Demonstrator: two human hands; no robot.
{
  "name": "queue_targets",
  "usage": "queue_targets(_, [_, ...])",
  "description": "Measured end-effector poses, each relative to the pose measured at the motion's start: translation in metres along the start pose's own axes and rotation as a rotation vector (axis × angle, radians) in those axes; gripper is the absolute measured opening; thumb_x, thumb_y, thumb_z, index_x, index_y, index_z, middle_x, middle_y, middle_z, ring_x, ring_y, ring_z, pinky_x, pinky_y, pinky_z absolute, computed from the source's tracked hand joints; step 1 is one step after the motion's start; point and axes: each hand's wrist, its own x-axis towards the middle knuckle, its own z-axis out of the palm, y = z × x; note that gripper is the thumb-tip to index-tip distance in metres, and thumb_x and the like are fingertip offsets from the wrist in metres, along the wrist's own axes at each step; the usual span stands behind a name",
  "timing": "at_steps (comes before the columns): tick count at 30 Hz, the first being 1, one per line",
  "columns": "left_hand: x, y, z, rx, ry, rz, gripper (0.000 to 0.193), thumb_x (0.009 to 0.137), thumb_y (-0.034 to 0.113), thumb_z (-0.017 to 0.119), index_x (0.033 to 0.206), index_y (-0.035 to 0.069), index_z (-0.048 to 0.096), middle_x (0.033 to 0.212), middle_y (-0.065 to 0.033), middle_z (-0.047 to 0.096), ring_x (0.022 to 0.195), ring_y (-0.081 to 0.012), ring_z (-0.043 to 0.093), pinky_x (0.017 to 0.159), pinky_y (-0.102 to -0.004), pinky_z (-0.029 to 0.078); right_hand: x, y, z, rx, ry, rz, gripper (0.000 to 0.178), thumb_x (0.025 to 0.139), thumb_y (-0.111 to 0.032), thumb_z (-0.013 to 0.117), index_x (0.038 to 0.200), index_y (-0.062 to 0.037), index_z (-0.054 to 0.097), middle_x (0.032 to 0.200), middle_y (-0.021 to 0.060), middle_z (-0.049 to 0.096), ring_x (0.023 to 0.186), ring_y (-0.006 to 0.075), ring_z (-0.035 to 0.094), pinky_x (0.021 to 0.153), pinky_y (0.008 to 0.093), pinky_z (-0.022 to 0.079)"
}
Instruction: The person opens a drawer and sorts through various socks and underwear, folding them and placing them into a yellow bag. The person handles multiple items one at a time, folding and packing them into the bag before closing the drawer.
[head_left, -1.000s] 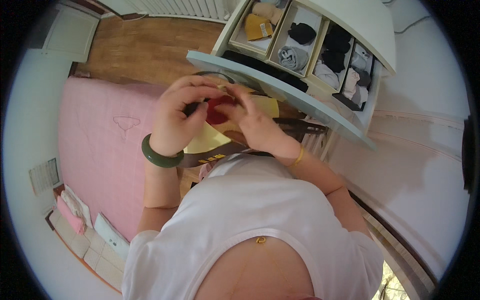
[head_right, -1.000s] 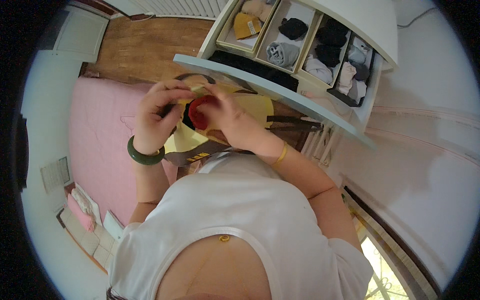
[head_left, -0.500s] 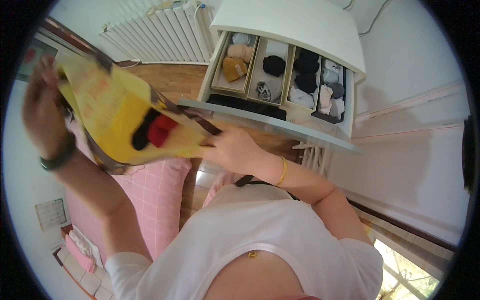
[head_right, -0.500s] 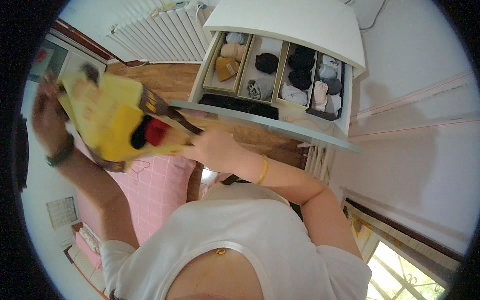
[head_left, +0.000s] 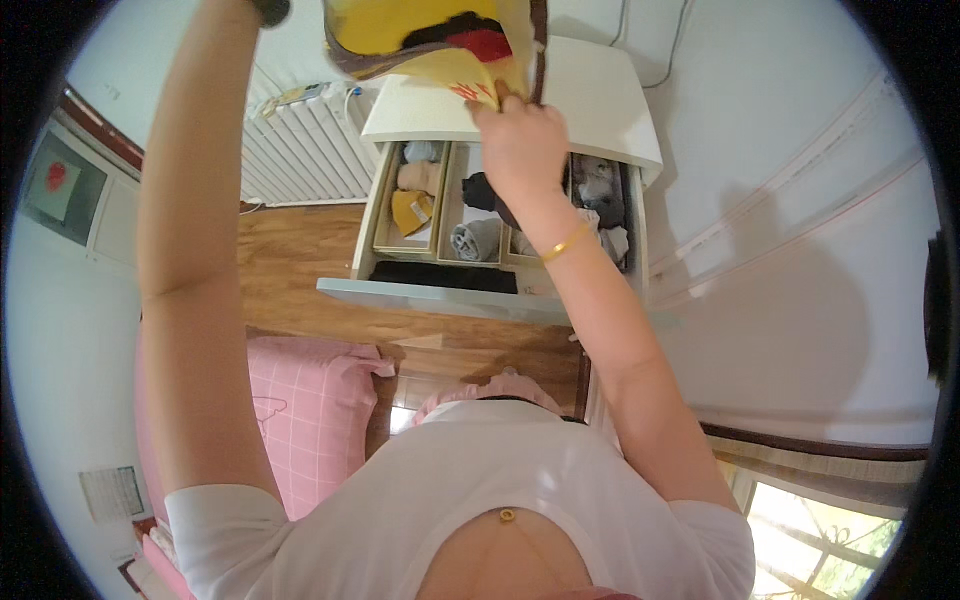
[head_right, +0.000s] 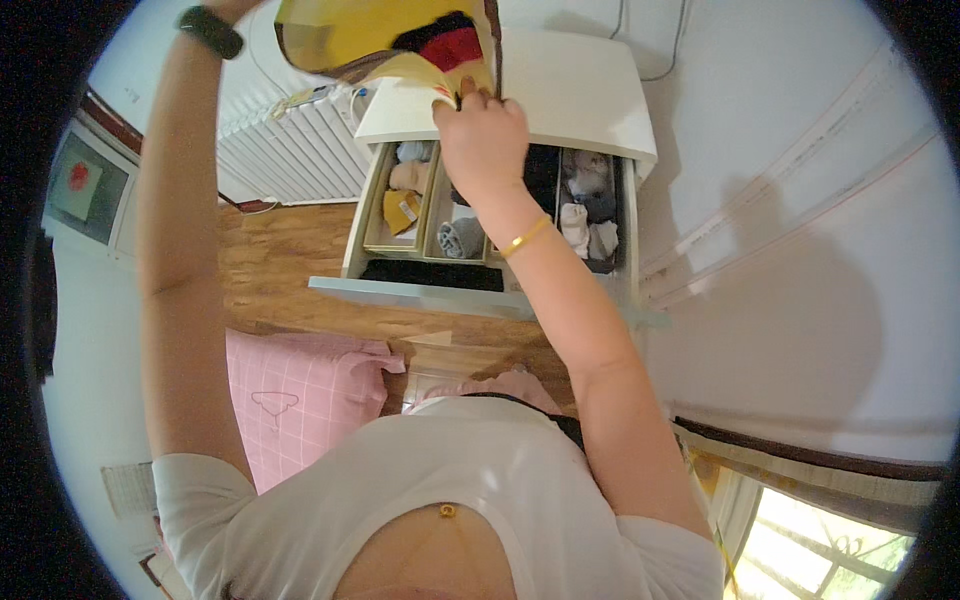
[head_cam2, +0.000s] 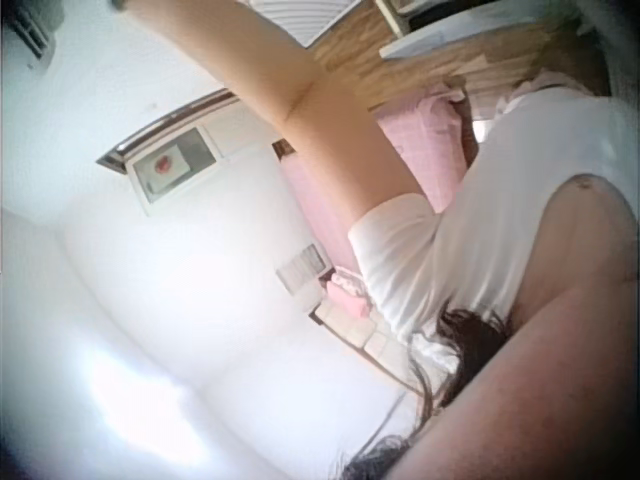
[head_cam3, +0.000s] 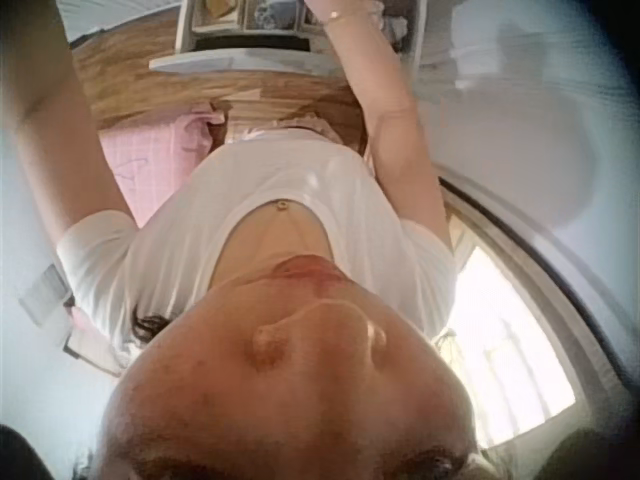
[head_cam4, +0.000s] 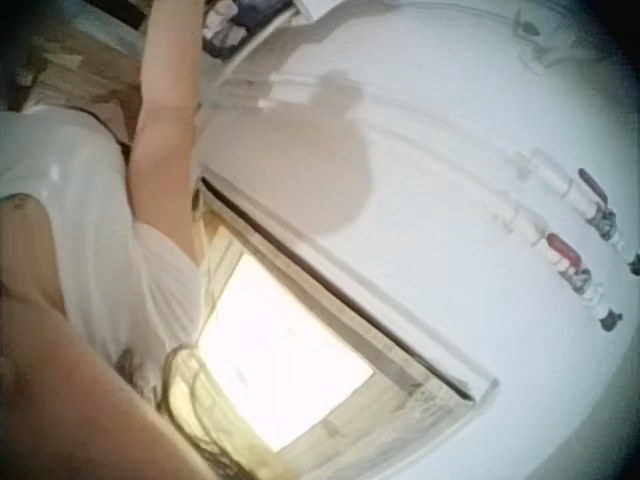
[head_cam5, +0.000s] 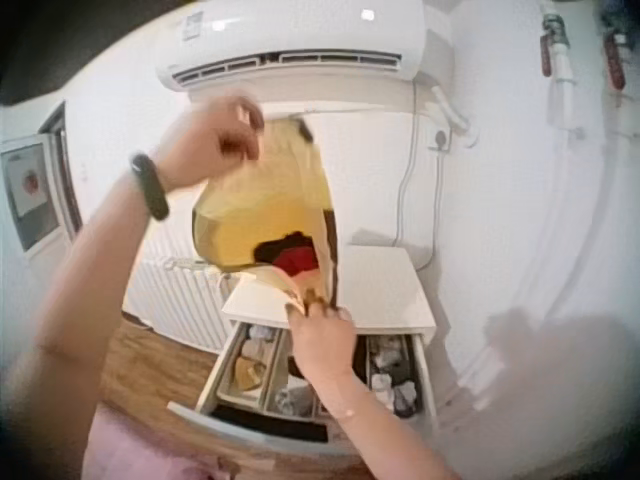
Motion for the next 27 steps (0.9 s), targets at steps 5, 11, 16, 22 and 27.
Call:
queue_targets(5, [-0.048, -0.018, 0.103, 0.113, -0.296, -0.14, 0.01, 0.075, 0.003, 0.062, 0.075, 0.009, 0.07, 0.12, -0.007, 0.057, 0.11, -0.0292, 0.053, 0.092, -0.0414, 0.043, -0.021, 0.049, 0.026, 0.531, -0.336, -0.035, 0.04, 0.082, -0.034, 0.07, 0.116, -0.0143, 0.064, 0.132, 0.0257, 0.047, 0.123, 0.0419, 0.047, 0.105, 0.0457, 0.039])
queue_targets(11, [-0.114, 0.074, 0.157, 0.45, 0.004, -0.106, 0.026, 0.088, 0.025, 0.056, 0.106, 0.012, 0.068, 0.141, -0.0058, 0.047, 0.136, -0.028, 0.033, 0.113, -0.0585, 0.015, 0.032, 0.115, 0.026, 0.561, -0.268, 0.021, 0.045, 0.089, -0.025, 0.061, 0.127, -0.0035, 0.049, 0.118, 0.0214, 0.053, 0.103, 0.0385, 0.054, 0.092, 0.04, 0.045])
queue_targets(16, [-0.183, 0.066, 0.183, 0.453, -0.686, -0.401, 0.05, 0.088, 0.04, 0.057, 0.132, 0.017, 0.055, 0.155, -0.0037, 0.027, 0.142, -0.0253, 0.025, 0.115, -0.0591, 0.007, 0.041, 0.141, 0.073, 0.086, -0.405, -0.03, 0.066, 0.085, -0.019, 0.062, 0.137, 0.0113, 0.035, 0.122, 0.0327, 0.053, 0.116, 0.0426, 0.051, 0.097, 0.0436, 0.045])
queue_targets(22, [-0.189, -0.024, 0.225, 0.342, -0.504, -0.331, 0.05, 0.087, 0.034, 0.059, 0.133, 0.014, 0.054, 0.155, -0.0062, 0.027, 0.14, -0.0273, 0.028, 0.116, -0.0536, 0.011, 0.053, 0.169, 0.075, 0.402, -0.571, -0.102, 0.056, 0.083, -0.017, 0.063, 0.131, 0.0062, 0.047, 0.115, 0.0272, 0.061, 0.1, 0.0386, 0.062, 0.089, 0.0422, 0.05])
queue_targets(27, [-0.18, -0.01, 0.204, -0.055, -0.275, -0.23, 0.029, 0.075, 0.008, 0.064, 0.103, 0.006, 0.066, 0.141, -0.0144, 0.044, 0.126, -0.0349, 0.044, 0.106, -0.0456, 0.036, 0.033, 0.173, 0.051, 0.558, -0.89, -0.134, 0.045, 0.086, -0.015, 0.062, 0.128, 0.0009, 0.051, 0.116, 0.0221, 0.062, 0.094, 0.0271, 0.065, 0.082, 0.035, 0.052])
